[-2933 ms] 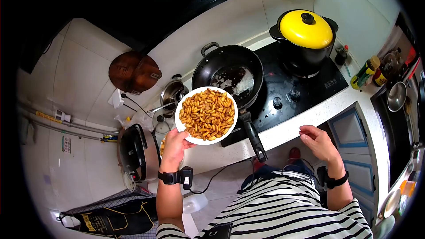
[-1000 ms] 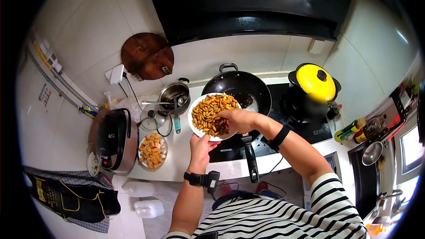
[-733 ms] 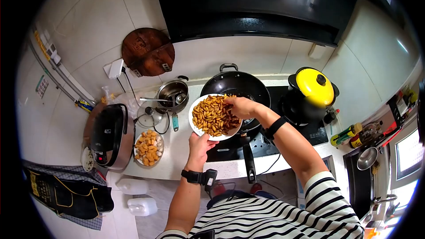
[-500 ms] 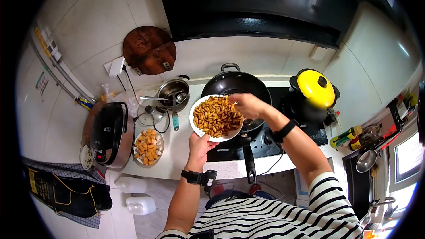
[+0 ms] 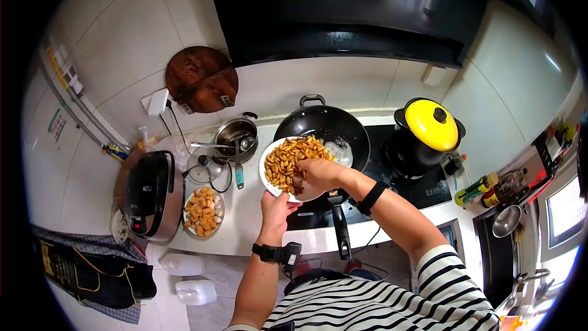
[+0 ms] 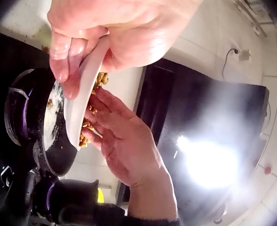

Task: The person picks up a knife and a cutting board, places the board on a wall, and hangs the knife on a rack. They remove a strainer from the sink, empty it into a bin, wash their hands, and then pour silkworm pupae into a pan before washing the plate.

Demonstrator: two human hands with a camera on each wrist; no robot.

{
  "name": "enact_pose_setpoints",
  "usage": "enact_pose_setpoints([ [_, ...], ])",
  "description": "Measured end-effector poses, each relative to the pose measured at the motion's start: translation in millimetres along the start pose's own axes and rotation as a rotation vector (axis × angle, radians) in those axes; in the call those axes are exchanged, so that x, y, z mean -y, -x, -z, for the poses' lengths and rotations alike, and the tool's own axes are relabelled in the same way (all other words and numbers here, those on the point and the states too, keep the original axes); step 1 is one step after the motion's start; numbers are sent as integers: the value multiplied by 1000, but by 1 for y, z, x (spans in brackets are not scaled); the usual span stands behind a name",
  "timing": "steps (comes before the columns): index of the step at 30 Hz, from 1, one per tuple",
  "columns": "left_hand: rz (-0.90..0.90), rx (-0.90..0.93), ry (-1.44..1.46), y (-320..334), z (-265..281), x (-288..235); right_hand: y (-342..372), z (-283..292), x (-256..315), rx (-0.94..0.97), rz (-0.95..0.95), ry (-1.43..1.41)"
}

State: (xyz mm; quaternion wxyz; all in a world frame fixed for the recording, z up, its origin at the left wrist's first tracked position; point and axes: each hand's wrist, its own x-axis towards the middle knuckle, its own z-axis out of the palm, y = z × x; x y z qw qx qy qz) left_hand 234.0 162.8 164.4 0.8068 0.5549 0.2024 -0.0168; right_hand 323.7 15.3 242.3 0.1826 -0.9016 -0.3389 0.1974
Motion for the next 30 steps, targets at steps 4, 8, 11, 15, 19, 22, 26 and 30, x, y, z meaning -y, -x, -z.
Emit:
enact_pose_setpoints([
  [4,-1,24,-4,1,-2,-1,-34,1,-36,-51,-168,35],
  [8,24,35,4,5,-6,-3,-38,18,-64,-289,-96,-48],
  [11,33,28,1,5,-6,-5,-32,31,-68,-397,-40,-134],
  [15,48,35,-2,-1,-4,0,-10,25,-17,-88,137,-261],
  [19,49,36,38,-2,-8,5,-9,1,32,217,165,-237],
  [22,46,8,88,2,-11,5,-19,-10,32,160,101,-168],
  [26,25,6,25,2,-10,9,-43,-16,8,92,44,-140],
  [30,22,58,13,7,-8,9,-51,-9,-5,46,-8,-123],
])
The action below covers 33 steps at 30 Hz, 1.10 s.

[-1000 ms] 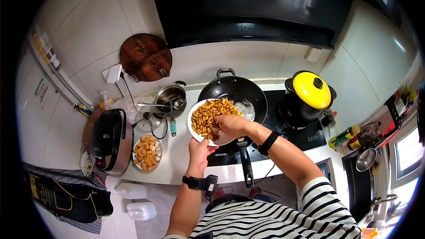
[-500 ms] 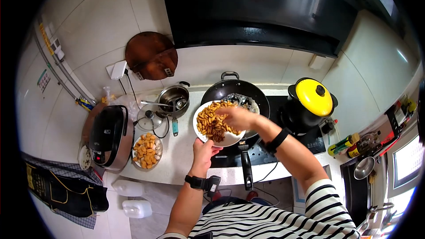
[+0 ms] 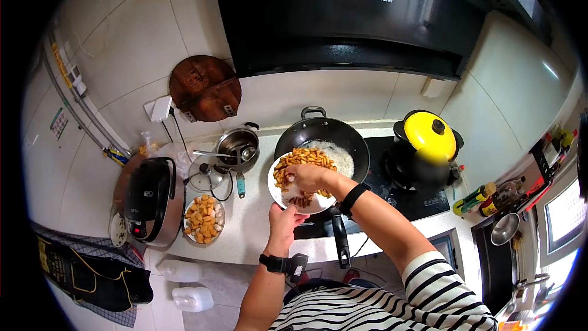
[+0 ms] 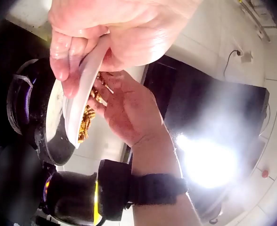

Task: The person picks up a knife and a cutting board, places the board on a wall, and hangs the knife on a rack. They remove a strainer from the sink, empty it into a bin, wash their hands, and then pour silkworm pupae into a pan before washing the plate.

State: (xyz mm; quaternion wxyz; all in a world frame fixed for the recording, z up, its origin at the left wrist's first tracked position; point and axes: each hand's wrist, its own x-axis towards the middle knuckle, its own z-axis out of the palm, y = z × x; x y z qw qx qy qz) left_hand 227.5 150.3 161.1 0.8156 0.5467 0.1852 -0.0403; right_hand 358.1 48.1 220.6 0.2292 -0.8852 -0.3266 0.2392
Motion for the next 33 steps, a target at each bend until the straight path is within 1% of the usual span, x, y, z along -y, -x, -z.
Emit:
enact_pose_setpoints([
  [1,-4,4,-5,0,1,1,-5,3,-6,7,-4,21],
  [3,-3,1,-8,2,2,0,-9,7,-17,-62,-17,61],
  [4,4,-4,-6,3,1,-1,-5,17,-15,-54,-19,43],
  [5,11,-9,-4,4,0,-3,-12,16,-28,-92,-75,9],
  [7,12,-8,-8,4,-1,-5,-21,22,-50,-213,-34,98],
  [9,17,-7,-3,5,-2,-6,-18,33,-65,-351,-36,15],
  [10,16,1,10,5,-1,-6,-8,42,-61,-410,-47,-14],
  [11,15,1,3,6,-2,-6,2,49,-55,-429,-51,-39],
  [13,12,0,-12,6,-1,-9,23,53,-32,-428,6,-125],
  [15,19,1,-9,2,1,-9,50,40,-2,-307,130,-60],
  [16,28,2,-10,3,2,-7,66,39,25,-156,28,-132],
  [17,25,-5,-13,4,2,-7,51,14,4,-140,192,-57],
  [18,18,-9,-15,3,1,-7,52,5,11,-64,198,-36],
  [19,16,-16,-16,3,1,-7,57,3,19,83,109,49],
  [21,6,-30,-12,4,0,-6,53,-11,13,93,107,-4],
  [23,-3,-49,-7,6,-1,-7,41,-21,-11,-34,74,3],
  [24,0,-32,2,5,1,-7,42,-21,-14,-97,58,6],
  [27,1,-22,-5,8,2,-8,36,-9,-26,-69,-107,-13],
  [28,1,-19,-4,9,2,-9,39,0,-23,-38,-162,27],
  [29,2,-15,-3,9,2,-9,32,-1,-33,-50,-157,43],
  [33,8,17,-4,7,1,-8,30,25,-32,-115,-212,80],
])
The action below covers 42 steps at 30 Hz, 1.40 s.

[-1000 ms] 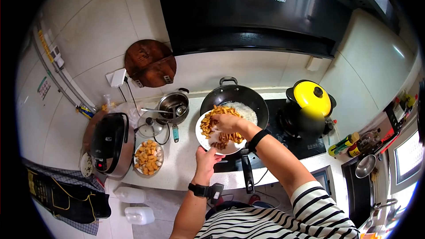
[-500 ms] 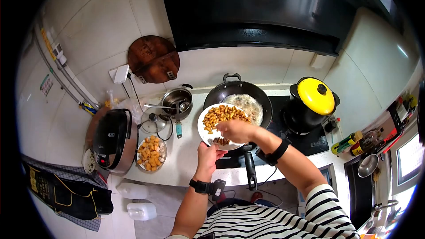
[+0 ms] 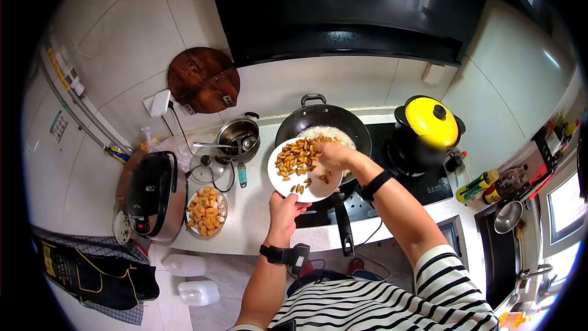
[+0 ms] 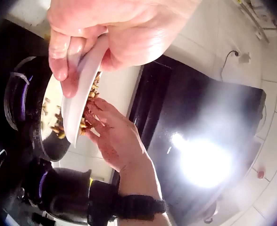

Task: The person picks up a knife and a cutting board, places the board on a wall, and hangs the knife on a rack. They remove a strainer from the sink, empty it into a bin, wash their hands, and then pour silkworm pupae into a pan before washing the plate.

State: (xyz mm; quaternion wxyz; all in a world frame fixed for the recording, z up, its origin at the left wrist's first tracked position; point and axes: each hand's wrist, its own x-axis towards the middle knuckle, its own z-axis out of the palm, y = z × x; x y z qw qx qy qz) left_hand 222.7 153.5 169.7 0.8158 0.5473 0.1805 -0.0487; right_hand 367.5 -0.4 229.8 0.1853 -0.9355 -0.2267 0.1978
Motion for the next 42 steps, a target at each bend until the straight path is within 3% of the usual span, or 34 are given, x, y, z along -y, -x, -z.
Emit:
enact_pose_setpoints([
  [4,2,1,31,-2,-3,0,-3,17,-18,-314,86,-56],
  [7,2,-5,44,-4,-3,-3,8,27,-18,-406,173,-167],
  [10,7,-11,63,-5,-5,-3,19,23,-6,-317,216,-121],
  [14,7,30,31,-3,-6,-1,23,-9,18,-30,213,-34],
  [17,8,54,31,-1,-5,2,17,-16,24,32,194,9],
  [24,11,91,36,6,-5,1,2,7,16,23,5,59],
  [26,20,90,22,3,-6,-1,-14,11,0,-59,55,43],
  [28,23,99,8,1,-6,-2,-13,18,-9,-267,74,-24],
  [32,24,114,6,-2,-6,-5,8,28,-14,-257,182,-203],
  [35,31,123,-25,-4,-6,-4,34,22,23,36,185,-26],
  [37,50,111,5,-3,-7,-2,33,1,34,158,259,-141],
  [38,59,107,22,-2,-8,-1,28,-13,34,162,324,-144],
  [40,52,111,9,1,-9,0,33,-9,58,285,213,-56],
  [42,45,128,8,4,-8,1,15,-18,49,220,249,-61],
])
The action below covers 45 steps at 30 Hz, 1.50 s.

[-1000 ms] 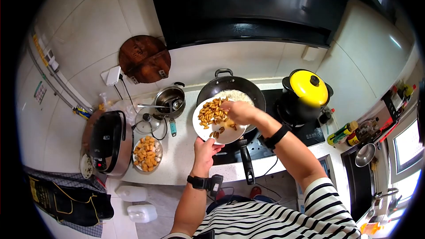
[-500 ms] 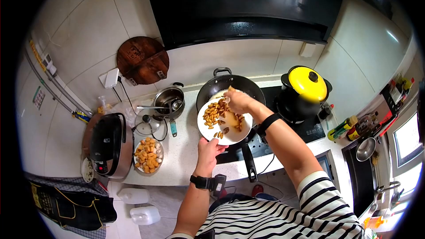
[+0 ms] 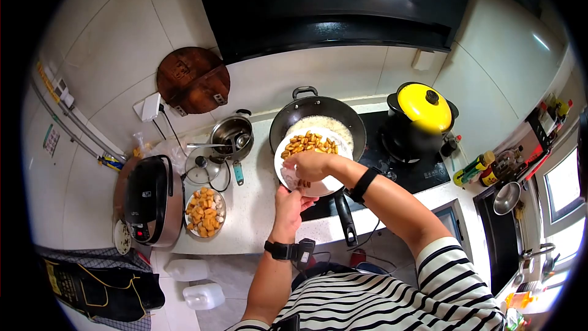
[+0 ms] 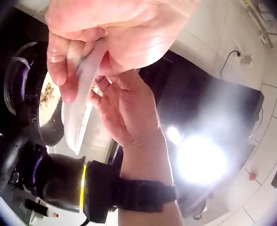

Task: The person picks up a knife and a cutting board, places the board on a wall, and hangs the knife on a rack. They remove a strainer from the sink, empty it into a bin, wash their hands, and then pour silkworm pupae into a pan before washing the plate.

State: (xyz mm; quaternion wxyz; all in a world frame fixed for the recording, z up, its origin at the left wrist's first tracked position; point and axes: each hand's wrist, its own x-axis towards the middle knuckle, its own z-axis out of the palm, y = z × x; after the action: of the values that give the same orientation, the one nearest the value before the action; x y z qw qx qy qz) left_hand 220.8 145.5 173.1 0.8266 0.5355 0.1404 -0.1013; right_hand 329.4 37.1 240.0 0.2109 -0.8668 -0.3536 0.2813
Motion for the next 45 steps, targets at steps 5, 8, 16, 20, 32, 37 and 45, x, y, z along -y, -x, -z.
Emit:
enact_pose_setpoints([
  [5,5,12,22,5,0,1,-22,7,-34,-202,-64,40],
  [8,16,5,26,3,1,-2,-31,24,-56,-260,-152,109],
  [16,16,0,-5,-7,8,1,25,45,-50,-400,-43,-44],
  [20,32,-24,-6,-14,4,0,28,0,-24,-187,99,-77],
  [32,-45,3,44,-4,1,5,-19,13,-58,-250,-159,81],
  [37,-20,-16,50,-10,2,6,-17,37,-75,-402,-247,39],
  [45,-41,-84,62,-15,3,1,33,25,-53,-293,-88,-168],
])
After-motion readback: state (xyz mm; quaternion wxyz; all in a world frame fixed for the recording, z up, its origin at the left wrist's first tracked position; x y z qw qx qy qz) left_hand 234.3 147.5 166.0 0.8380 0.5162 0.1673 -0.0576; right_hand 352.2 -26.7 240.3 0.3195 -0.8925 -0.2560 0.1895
